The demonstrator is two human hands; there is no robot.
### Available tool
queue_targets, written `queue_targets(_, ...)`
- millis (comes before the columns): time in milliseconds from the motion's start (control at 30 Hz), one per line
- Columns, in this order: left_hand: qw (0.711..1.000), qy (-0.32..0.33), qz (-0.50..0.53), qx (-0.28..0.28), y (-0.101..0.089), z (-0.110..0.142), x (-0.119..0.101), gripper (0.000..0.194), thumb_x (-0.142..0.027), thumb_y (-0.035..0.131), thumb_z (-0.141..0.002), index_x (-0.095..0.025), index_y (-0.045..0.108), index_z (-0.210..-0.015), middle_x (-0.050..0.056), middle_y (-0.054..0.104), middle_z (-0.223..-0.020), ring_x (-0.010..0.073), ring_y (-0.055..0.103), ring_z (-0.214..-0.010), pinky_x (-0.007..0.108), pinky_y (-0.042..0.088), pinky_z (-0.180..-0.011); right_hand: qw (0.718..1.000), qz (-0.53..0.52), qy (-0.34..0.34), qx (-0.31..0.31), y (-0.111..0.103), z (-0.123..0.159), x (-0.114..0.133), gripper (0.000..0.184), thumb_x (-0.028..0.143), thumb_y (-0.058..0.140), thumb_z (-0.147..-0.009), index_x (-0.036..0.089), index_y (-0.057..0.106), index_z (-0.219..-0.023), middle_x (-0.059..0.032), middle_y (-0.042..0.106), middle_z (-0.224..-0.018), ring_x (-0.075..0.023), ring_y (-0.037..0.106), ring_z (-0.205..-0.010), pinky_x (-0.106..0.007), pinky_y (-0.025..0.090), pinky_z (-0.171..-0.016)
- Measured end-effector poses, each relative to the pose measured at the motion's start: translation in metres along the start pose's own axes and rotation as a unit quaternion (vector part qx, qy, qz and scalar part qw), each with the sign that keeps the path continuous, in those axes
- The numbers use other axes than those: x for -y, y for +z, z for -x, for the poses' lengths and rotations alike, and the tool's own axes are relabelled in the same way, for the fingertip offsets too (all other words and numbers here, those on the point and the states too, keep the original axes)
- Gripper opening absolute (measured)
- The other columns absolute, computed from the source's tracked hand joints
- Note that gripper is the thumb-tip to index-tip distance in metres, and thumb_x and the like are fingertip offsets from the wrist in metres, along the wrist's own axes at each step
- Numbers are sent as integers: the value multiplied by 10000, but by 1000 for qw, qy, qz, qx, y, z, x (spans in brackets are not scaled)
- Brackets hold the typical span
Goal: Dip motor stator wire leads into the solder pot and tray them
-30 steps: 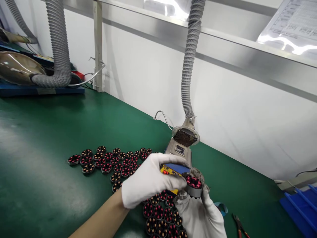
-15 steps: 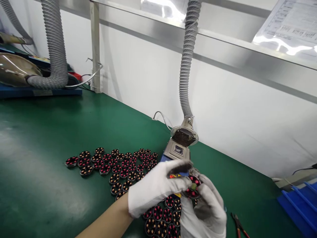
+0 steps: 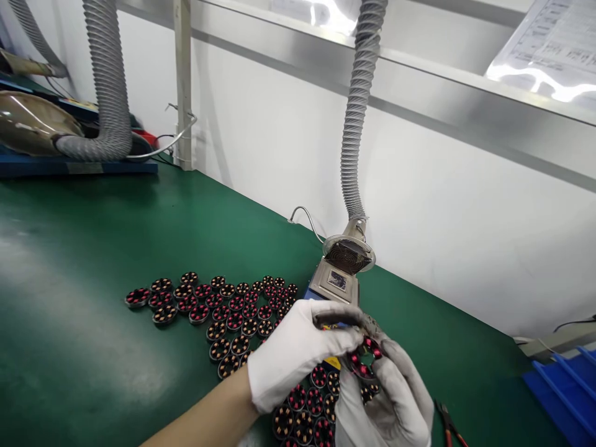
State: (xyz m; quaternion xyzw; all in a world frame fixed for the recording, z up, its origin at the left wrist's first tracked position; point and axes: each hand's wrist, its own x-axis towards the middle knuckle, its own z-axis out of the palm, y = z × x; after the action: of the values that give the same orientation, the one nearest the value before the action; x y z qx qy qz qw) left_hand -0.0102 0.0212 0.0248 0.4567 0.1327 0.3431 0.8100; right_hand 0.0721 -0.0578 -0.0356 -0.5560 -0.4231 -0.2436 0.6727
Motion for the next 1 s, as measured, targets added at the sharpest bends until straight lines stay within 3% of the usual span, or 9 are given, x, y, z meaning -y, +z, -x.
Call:
queue_targets(100,997,40,33,-55,2,1,4,107,-171,769,-646,-146,692,-715,38,677,-739,142,616,-701,182,496,-677,999,-6,-44,19,-2,0,-3,450,102,722,-695,365,609,-1042,11,606,-1117,-235,594,-1025,-406,523,-851)
queue_targets(200,990,99,43,-91,0,3,1,123,-187,770,-660,-170,697,-758,22,681,-771,128,617,-725,155,489,-685,998,3,-52,27,-1,-1,-2,535,104,697,-719,408,557,-1137,42,559,-1201,-222,560,-1081,-420,474,-930)
queue_targets(333,999,35,6,-21,-4,7,-5,267,-156,756,-687,-165,679,-942,50,673,-900,138,609,-810,169,476,-736,997,-9,-47,53,-2,-1,2,503,116,683,-726,407,576,-1122,60,569,-1201,-221,546,-1112,-422,451,-966)
queue_targets(433,1000,7,20,-2,-4,6,0,177,-151,725,-726,-140,687,-899,65,672,-882,142,603,-810,183,477,-739,997,-23,-47,48,-4,0,1,529,79,674,-710,401,584,-1120,59,569,-1208,-242,537,-1126,-456,439,-979)
queue_targets(600,998,37,42,-41,0,0,11,179,-183,753,-711,-133,681,-867,64,667,-841,146,598,-778,191,484,-715,995,-29,-48,80,-3,0,-2,539,65,683,-695,387,571,-1113,45,556,-1211,-252,537,-1107,-470,450,-938)
queue_targets(700,991,93,48,-87,0,-2,7,189,-270,704,-786,-134,669,-914,75,661,-910,154,600,-858,191,481,-785,997,-17,-42,63,2,0,3,526,44,659,-709,363,549,-1113,27,553,-1185,-228,544,-1079,-427,474,-893)
queue_targets(800,981,133,35,-133,-11,5,-3,186,-328,677,-820,-203,666,-958,33,657,-984,145,598,-923,174,468,-839,999,-31,7,34,5,-2,10,440,87,712,-675,308,560,-1024,-17,565,-1114,-216,582,-991,-384,517,-814)
queue_targets(900,972,143,-111,-149,-37,30,-10,158,-359,689,-800,-284,686,-938,-15,665,-989,145,608,-924,138,469,-812,992,-60,98,45,-1,-11,7,354,144,763,-635,262,592,-922,-41,595,-1047,-197,610,-915,-337,538,-755)
queue_targets(1000,914,163,-341,-149,-72,69,3,61,-318,714,-750,-283,726,-799,3,675,-952,180,615,-867,149,472,-789,965,-105,211,111,-10,-33,-13,350,163,788,-610,241,639,-917,-46,663,-979,-184,625,-905,-321,531,-790)
